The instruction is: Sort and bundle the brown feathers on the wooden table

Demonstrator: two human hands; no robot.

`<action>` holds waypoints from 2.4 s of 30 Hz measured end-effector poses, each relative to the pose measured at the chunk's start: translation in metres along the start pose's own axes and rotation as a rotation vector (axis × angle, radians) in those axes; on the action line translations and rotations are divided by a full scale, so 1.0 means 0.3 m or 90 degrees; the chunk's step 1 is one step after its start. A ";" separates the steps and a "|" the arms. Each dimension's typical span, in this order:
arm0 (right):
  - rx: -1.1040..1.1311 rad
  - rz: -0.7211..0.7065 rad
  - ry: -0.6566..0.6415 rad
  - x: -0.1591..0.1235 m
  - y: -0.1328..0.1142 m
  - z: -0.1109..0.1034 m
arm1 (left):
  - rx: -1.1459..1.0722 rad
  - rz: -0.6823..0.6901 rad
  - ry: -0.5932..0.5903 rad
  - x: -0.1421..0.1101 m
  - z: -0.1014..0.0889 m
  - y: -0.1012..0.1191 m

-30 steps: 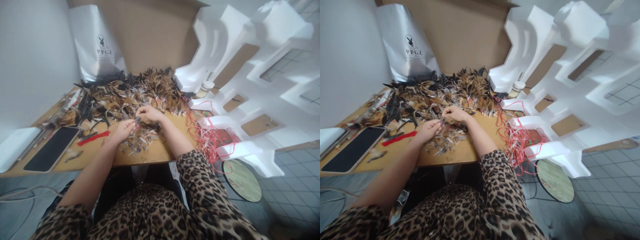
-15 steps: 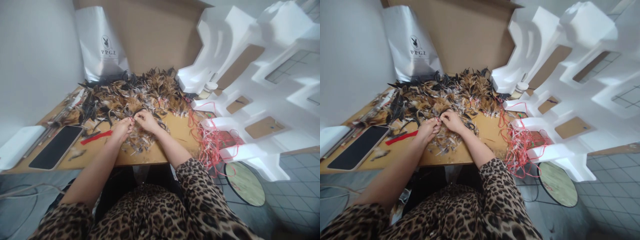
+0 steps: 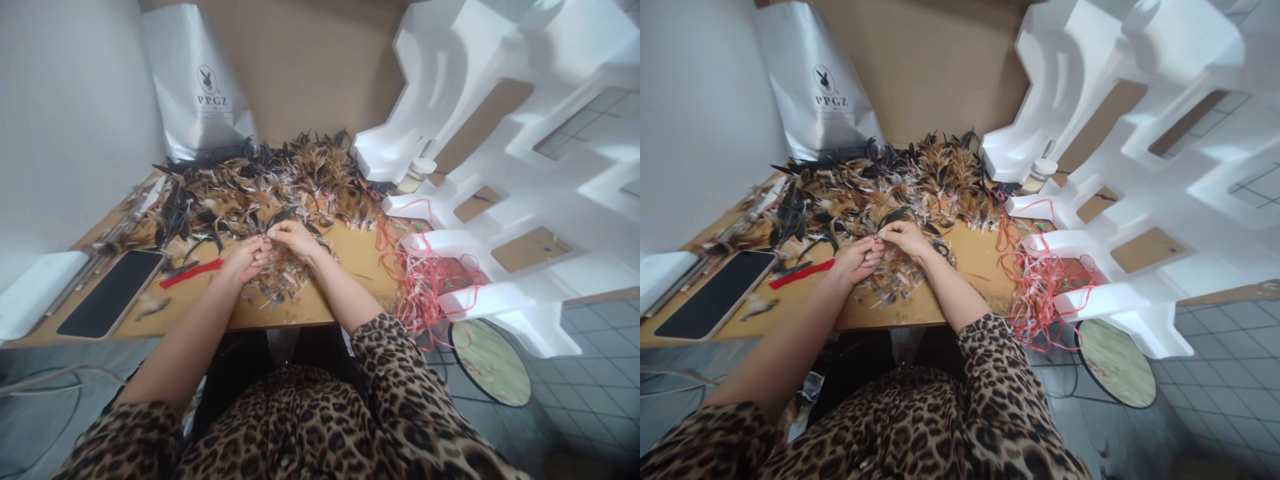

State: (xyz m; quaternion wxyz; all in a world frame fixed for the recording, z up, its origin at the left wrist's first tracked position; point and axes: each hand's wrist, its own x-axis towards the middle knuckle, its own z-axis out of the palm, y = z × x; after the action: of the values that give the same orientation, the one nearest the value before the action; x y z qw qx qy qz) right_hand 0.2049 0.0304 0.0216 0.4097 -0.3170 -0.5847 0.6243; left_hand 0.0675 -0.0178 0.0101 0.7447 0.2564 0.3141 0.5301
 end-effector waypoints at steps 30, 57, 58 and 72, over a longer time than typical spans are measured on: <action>-0.260 0.003 0.086 -0.006 0.002 -0.036 | 0.412 0.125 0.147 0.020 -0.057 -0.016; -0.040 0.135 0.071 -0.002 -0.001 -0.025 | 0.298 0.316 0.072 -0.006 -0.003 -0.030; -0.045 0.134 0.068 -0.003 0.001 -0.027 | 0.319 0.305 0.072 -0.008 -0.004 -0.028; -0.272 0.075 0.032 -0.006 0.026 -0.047 | 0.430 0.219 0.181 0.052 -0.081 -0.061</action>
State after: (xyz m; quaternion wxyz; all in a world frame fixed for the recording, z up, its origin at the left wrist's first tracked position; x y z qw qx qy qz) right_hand 0.2169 0.0357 0.0122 0.3105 -0.4458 -0.6739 0.5006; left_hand 0.0647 -0.0072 -0.0224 0.4679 0.4597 0.5230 0.5442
